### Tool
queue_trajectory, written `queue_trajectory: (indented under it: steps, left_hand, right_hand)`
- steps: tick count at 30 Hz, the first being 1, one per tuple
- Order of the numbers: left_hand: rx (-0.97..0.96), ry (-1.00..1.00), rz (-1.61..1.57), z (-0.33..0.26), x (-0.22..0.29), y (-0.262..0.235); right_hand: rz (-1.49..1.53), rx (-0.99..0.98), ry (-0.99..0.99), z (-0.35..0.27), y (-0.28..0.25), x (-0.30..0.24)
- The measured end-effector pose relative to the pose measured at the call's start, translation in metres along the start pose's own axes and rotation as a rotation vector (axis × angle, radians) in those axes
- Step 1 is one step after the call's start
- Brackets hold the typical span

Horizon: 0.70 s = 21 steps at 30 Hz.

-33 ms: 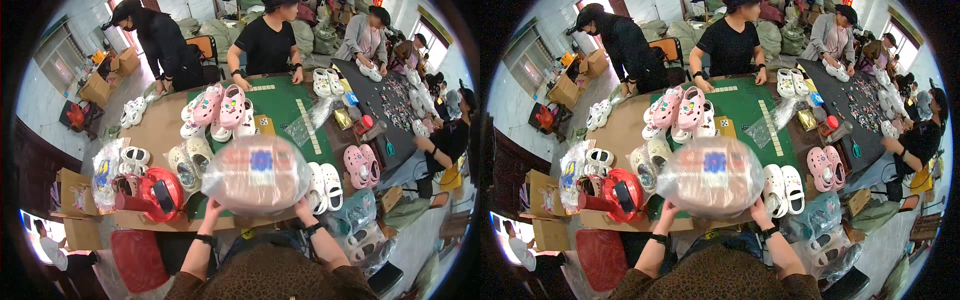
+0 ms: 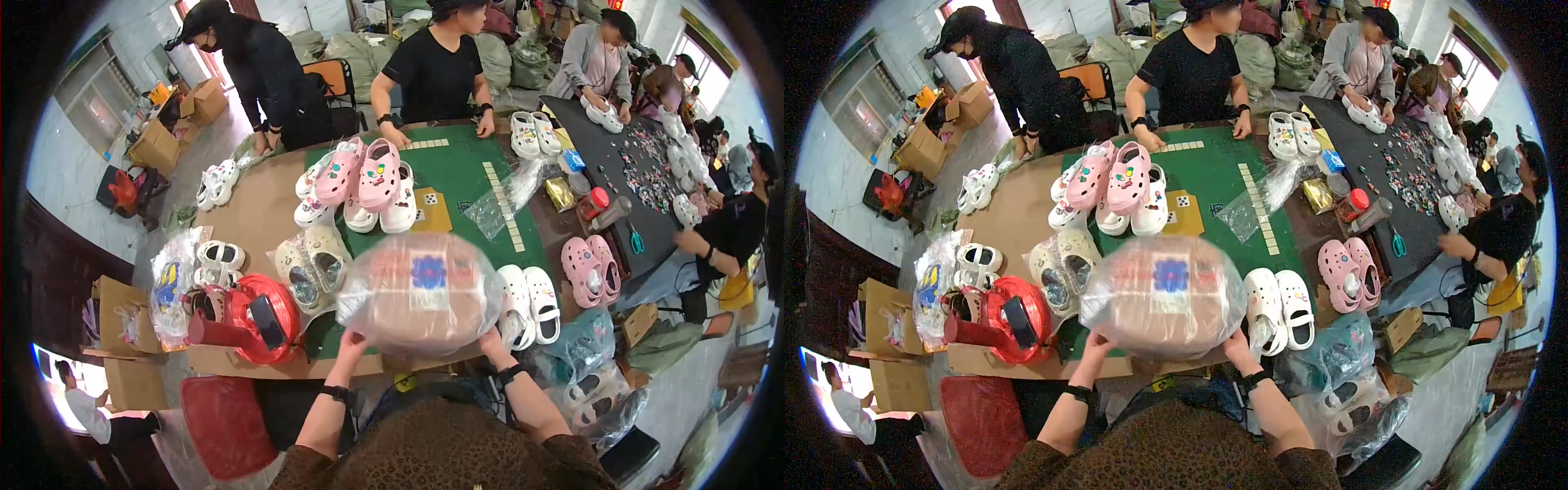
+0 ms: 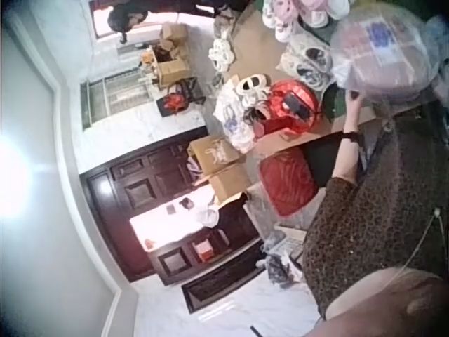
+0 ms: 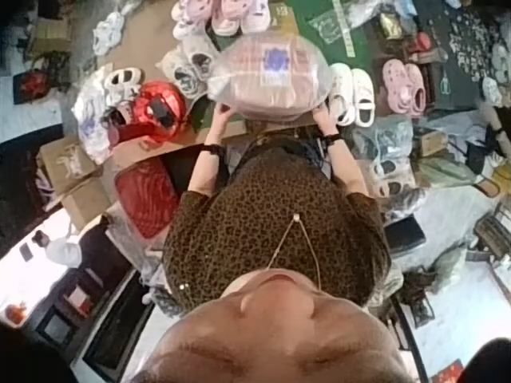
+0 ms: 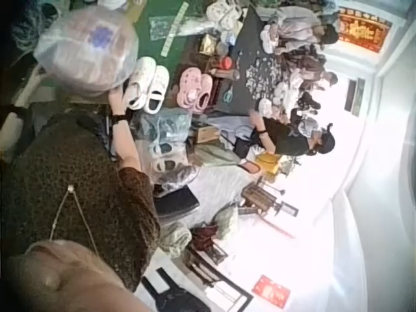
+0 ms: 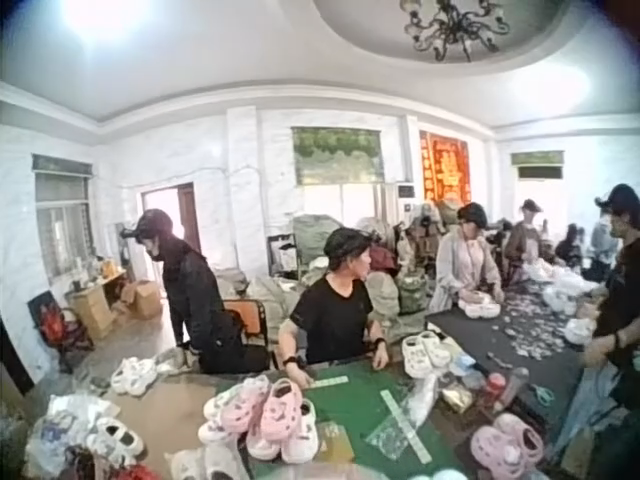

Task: Packaging finished shoes into plastic bags and containers.

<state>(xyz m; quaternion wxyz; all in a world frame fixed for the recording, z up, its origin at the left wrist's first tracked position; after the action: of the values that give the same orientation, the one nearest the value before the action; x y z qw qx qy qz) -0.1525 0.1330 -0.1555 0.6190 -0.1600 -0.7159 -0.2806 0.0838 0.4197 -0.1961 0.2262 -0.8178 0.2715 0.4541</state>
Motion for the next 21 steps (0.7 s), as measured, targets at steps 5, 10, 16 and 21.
queue_trajectory:
  steps: [5,10,16,21]
  left_hand:
    - [0.182,-0.157,0.067,-0.019,-0.025,-0.046]
    - [0.401,-0.014,-0.152,0.012,0.076,-0.011]
    - [-0.082,0.081,0.175,0.024,0.035,0.028]
    - [-0.015,0.065,0.175,0.004,0.029,0.021]
  right_hand:
    - [0.131,-0.015,0.391,-0.006,-0.003,-0.002]
    - [0.552,0.115,0.207,-0.027,-0.011,-0.065]
    - [-0.035,-0.040,-0.039,0.002,0.028,-0.088]
    - [0.169,-0.252,0.048,0.010,0.028,-0.099]
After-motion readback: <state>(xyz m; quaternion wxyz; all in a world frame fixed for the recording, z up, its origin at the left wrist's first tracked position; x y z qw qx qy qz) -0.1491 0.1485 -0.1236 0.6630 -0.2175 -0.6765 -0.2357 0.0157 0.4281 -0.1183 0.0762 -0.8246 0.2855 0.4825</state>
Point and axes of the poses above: each hand's wrist, its own z-axis towards the middle knuckle, its own y-axis out of the palm, x = y × z, the point moved 4 cm from there along z, towards the middle knuckle, and after that the axes turned 14 degrees about y, right-handed, at the moved point
